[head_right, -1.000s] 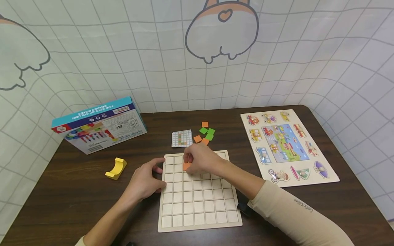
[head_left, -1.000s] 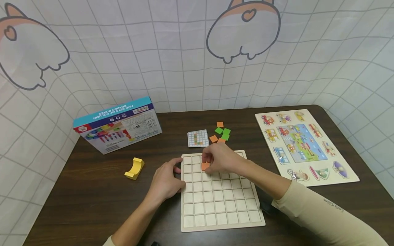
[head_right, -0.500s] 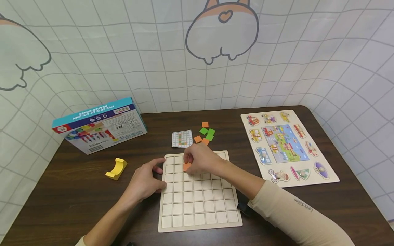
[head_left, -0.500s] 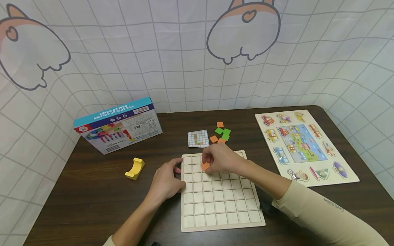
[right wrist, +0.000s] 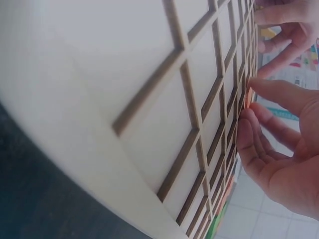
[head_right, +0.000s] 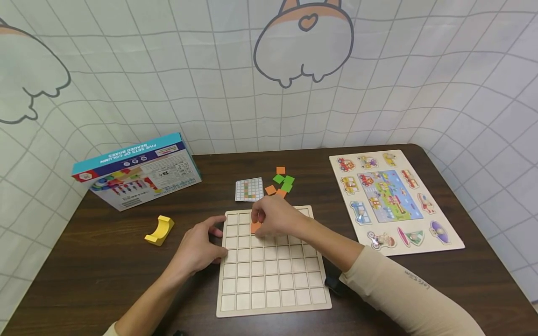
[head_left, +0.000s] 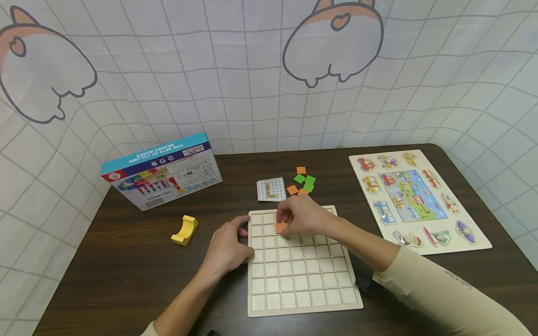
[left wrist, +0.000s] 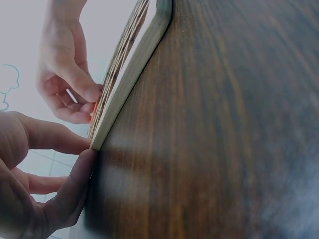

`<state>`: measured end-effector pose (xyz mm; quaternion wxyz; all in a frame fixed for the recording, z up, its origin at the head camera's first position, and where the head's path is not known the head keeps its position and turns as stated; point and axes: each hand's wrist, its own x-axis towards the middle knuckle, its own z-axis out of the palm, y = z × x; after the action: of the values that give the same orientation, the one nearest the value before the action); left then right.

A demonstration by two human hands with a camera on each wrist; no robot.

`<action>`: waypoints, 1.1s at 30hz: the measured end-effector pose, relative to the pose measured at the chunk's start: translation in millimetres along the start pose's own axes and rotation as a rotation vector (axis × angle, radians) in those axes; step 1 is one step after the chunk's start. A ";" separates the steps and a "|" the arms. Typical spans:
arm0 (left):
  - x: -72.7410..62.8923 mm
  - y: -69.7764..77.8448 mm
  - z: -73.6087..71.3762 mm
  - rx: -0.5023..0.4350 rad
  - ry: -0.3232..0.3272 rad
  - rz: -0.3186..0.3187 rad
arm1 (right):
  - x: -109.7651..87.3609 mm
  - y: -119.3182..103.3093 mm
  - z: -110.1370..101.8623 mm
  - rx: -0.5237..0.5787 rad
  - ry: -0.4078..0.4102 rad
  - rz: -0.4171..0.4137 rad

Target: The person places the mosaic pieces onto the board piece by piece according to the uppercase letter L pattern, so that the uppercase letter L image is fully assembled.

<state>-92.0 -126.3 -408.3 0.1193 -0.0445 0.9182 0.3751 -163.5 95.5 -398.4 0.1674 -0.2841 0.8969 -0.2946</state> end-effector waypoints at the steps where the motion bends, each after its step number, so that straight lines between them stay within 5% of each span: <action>1: 0.0 0.1 0.0 -0.005 -0.001 -0.001 | -0.5 0.3 -0.6 0.005 0.001 -0.006; 12: 0.6 0.6 0.3 -0.013 -0.009 -0.007 | -4.1 1.0 -6.5 0.031 0.055 -0.041; 33: 0.0 -0.6 0.2 -0.012 -0.001 -0.004 | -10.8 13.1 -26.1 0.056 0.105 0.085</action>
<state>-91.9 -126.6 -408.7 0.1200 -0.0468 0.9158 0.3804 -172.6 122.1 -385.1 0.1404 -0.2250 0.9072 -0.3265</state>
